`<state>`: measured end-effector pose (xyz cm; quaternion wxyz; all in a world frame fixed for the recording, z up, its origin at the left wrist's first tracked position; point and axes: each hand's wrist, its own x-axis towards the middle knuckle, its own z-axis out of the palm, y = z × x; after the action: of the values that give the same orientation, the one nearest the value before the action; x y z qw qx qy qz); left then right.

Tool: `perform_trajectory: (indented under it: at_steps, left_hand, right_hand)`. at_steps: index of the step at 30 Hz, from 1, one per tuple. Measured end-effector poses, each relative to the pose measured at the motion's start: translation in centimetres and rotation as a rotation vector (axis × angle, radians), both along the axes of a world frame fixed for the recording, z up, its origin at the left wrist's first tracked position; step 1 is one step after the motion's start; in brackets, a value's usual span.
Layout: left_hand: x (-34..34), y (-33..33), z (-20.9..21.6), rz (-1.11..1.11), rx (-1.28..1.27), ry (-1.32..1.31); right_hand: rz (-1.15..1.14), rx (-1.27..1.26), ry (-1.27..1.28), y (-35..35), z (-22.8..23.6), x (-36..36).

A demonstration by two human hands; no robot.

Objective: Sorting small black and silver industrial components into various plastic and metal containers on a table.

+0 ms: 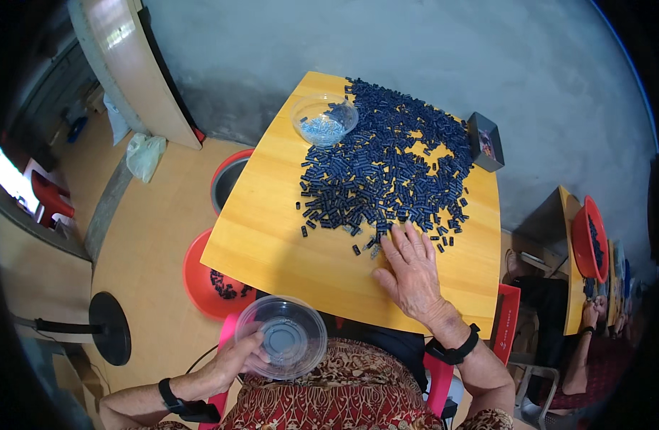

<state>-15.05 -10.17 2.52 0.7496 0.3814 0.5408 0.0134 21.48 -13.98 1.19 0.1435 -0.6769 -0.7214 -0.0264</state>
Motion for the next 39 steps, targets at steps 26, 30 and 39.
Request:
perform_trajectory:
  at_steps: [26, 30, 39]
  left_hand:
    - [0.4, -0.9, -1.2, 0.041, -0.040, -0.039]
    - [0.6, -0.9, -1.1, 0.045, -0.041, -0.045]
    - [0.4, -1.1, 0.1, 0.116, 0.058, -0.020]
  right_hand:
    - [-0.079, 0.003, 0.006, 0.8, 0.6, -0.5]
    - [-0.092, -0.011, -0.048, 0.4, 0.5, 0.0]
    - [-0.217, 0.155, 0.842, -0.3, 6.1, 3.2]
